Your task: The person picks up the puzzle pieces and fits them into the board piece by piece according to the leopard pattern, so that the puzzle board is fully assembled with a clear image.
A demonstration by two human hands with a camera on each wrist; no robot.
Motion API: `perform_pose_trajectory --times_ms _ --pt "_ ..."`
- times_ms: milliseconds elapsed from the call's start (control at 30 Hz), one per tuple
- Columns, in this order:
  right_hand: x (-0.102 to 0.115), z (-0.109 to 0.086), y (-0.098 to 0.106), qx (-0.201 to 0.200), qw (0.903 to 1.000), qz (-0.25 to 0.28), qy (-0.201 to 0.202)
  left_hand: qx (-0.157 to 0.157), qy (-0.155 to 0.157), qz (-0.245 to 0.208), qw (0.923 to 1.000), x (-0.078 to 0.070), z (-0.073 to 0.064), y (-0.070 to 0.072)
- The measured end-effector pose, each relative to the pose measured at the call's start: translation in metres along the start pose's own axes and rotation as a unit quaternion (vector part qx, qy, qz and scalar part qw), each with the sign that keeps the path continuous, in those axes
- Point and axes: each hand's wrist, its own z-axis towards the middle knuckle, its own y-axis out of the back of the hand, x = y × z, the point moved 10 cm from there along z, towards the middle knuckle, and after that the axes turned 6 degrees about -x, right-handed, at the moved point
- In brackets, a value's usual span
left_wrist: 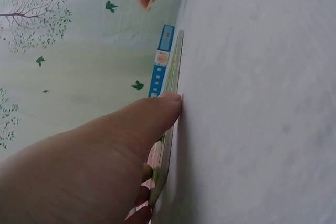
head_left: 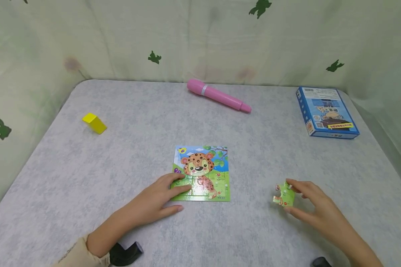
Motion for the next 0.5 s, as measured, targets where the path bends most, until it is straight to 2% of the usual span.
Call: perform_pose_trajectory --times_ms 133,267,400,500 --pt "0.034 0.014 -0.009 -0.010 0.9964 0.047 0.071 -0.015 -0.005 0.024 0.9996 -0.008 0.003 -0.002" --pt "0.057 0.028 -0.030 0.006 0.9892 0.089 0.116 -0.019 -0.020 0.038 0.9989 -0.017 0.005 -0.004" --pt "0.072 0.039 -0.057 0.043 0.9833 0.112 0.137 -0.010 -0.023 0.056 0.9981 -0.021 0.007 -0.004" --pt "0.079 0.047 -0.078 0.074 0.9814 0.115 0.135 0.005 -0.023 0.061 0.9979 -0.023 0.010 -0.005"
